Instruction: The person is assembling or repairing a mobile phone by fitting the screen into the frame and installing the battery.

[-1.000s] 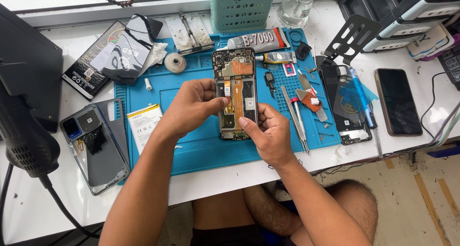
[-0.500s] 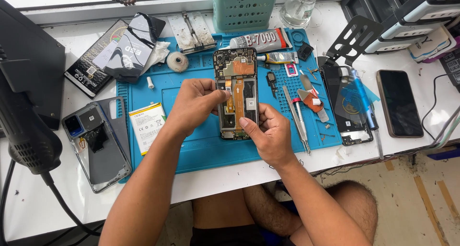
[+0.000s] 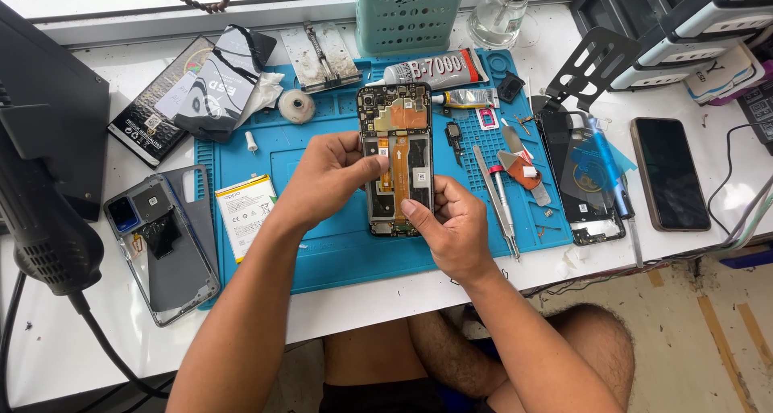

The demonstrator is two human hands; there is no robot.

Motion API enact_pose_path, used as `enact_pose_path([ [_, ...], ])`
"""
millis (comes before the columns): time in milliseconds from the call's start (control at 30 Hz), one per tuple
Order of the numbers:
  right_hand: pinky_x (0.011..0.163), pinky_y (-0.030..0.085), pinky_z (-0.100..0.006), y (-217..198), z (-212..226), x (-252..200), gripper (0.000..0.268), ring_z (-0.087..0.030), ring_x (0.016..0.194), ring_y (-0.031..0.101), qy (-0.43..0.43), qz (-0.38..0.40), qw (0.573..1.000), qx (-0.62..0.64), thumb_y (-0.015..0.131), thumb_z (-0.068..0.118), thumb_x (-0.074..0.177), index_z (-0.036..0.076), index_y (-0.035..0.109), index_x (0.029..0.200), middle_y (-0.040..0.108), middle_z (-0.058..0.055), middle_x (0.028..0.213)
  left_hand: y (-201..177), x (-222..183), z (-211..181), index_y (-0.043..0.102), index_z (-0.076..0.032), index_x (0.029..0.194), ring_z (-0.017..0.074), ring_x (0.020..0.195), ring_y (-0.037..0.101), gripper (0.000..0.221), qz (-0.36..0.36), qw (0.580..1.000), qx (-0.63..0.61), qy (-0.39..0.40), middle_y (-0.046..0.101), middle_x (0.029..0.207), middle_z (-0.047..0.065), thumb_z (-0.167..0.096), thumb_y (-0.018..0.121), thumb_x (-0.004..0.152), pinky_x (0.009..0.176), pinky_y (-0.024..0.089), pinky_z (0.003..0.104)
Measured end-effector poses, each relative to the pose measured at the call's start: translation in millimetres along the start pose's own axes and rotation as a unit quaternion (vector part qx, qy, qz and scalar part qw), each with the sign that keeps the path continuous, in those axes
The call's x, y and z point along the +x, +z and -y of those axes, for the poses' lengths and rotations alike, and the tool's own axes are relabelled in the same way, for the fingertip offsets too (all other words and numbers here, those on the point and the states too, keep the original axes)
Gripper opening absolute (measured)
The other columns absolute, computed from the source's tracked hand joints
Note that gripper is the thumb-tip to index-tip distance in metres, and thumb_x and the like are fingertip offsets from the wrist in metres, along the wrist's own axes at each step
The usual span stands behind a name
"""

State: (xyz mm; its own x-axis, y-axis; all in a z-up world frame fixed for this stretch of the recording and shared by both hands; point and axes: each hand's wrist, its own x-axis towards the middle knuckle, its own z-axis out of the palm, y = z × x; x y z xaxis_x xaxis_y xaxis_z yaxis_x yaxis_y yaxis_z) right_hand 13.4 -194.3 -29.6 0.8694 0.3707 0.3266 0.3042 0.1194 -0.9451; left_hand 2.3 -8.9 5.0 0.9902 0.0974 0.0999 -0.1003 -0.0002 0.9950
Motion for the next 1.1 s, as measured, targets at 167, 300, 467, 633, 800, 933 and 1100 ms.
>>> enact_pose_path([
  [167, 0.048, 0.045, -0.023, 0, 1, 1, 0.013, -0.006, 0.054, 0.051, 0.001, -0.001, 1.0, 0.005, 0.073, 0.008, 0.095, -0.002, 0.069, 0.101, 0.059, -0.009, 0.059, 0, -4, -13, 0.07, 0.002, 0.079, 0.0119, 0.055, 0.048, 0.021, 0.026, 1.0, 0.002, 0.0, 0.06, 0.053, 0.01, -0.013, 0.069, 0.094, 0.056, 0.046, 0.027],
  [300, 0.048, 0.045, -0.022, 1, 4, 0, 0.013, -0.006, 0.054, 0.051, 0.002, 0.002, 1.0, 0.003, 0.073, 0.008, 0.095, -0.002, 0.069, 0.102, 0.059, -0.008, 0.059, -3, -2, 4, 0.068, 0.001, 0.074, 0.012, 0.056, 0.049, 0.025, 0.012, 1.0, -0.01, -0.015, 0.058, 0.052, 0.009, -0.014, 0.07, 0.094, 0.059, 0.05, 0.028],
  [467, 0.049, 0.045, -0.023, 2, 4, 0, 0.013, -0.007, 0.055, 0.051, 0.001, 0.004, 1.0, 0.002, 0.073, 0.008, 0.095, -0.002, 0.069, 0.102, 0.059, -0.009, 0.06, 0, -1, 8, 0.066, -0.001, 0.069, 0.012, 0.051, 0.047, 0.03, -0.008, 1.0, -0.025, -0.011, 0.054, 0.048, 0.01, -0.014, 0.067, 0.096, 0.055, 0.047, 0.027],
  [633, 0.051, 0.046, -0.023, 2, 4, 0, 0.013, -0.007, 0.056, 0.052, -0.003, 0.01, 1.0, -0.003, 0.072, 0.008, 0.096, -0.002, 0.069, 0.102, 0.06, -0.009, 0.06, 5, 0, 6, 0.059, -0.007, 0.059, 0.01, 0.048, 0.039, 0.037, -0.033, 0.999, -0.031, -0.003, 0.045, 0.044, 0.008, -0.012, 0.064, 0.096, 0.05, 0.039, 0.025],
  [800, 0.05, 0.048, -0.025, 1, 2, -1, 0.014, -0.008, 0.057, 0.054, -0.014, 0.019, 0.999, -0.025, 0.073, 0.01, 0.095, -0.002, 0.07, 0.101, 0.062, -0.012, 0.06, 5, 4, 20, 0.054, -0.014, 0.057, 0.0071, 0.048, 0.03, 0.037, -0.049, 0.999, -0.021, -0.009, 0.038, 0.045, 0.002, -0.014, 0.061, 0.094, 0.047, 0.032, 0.025],
  [933, 0.049, 0.048, -0.025, 1, 2, 0, 0.013, -0.008, 0.056, 0.054, -0.017, 0.017, 0.999, -0.026, 0.073, 0.009, 0.095, -0.002, 0.07, 0.101, 0.061, -0.012, 0.06, 11, 2, 0, 0.05, -0.016, 0.055, 0.0051, 0.048, 0.027, 0.039, -0.057, 0.998, 0.003, -0.002, 0.035, 0.045, 0.0, -0.015, 0.06, 0.093, 0.046, 0.029, 0.023],
  [1100, 0.049, 0.047, -0.024, 0, -4, -1, 0.012, -0.007, 0.056, 0.053, -0.006, -0.002, 1.0, -0.004, 0.073, 0.008, 0.095, -0.002, 0.069, 0.101, 0.06, -0.01, 0.059, 11, 4, 9, 0.062, -0.007, 0.069, 0.0073, 0.049, 0.031, 0.036, -0.032, 0.997, 0.049, 0.042, 0.042, 0.045, 0.001, -0.019, 0.058, 0.103, 0.046, 0.029, 0.023],
])
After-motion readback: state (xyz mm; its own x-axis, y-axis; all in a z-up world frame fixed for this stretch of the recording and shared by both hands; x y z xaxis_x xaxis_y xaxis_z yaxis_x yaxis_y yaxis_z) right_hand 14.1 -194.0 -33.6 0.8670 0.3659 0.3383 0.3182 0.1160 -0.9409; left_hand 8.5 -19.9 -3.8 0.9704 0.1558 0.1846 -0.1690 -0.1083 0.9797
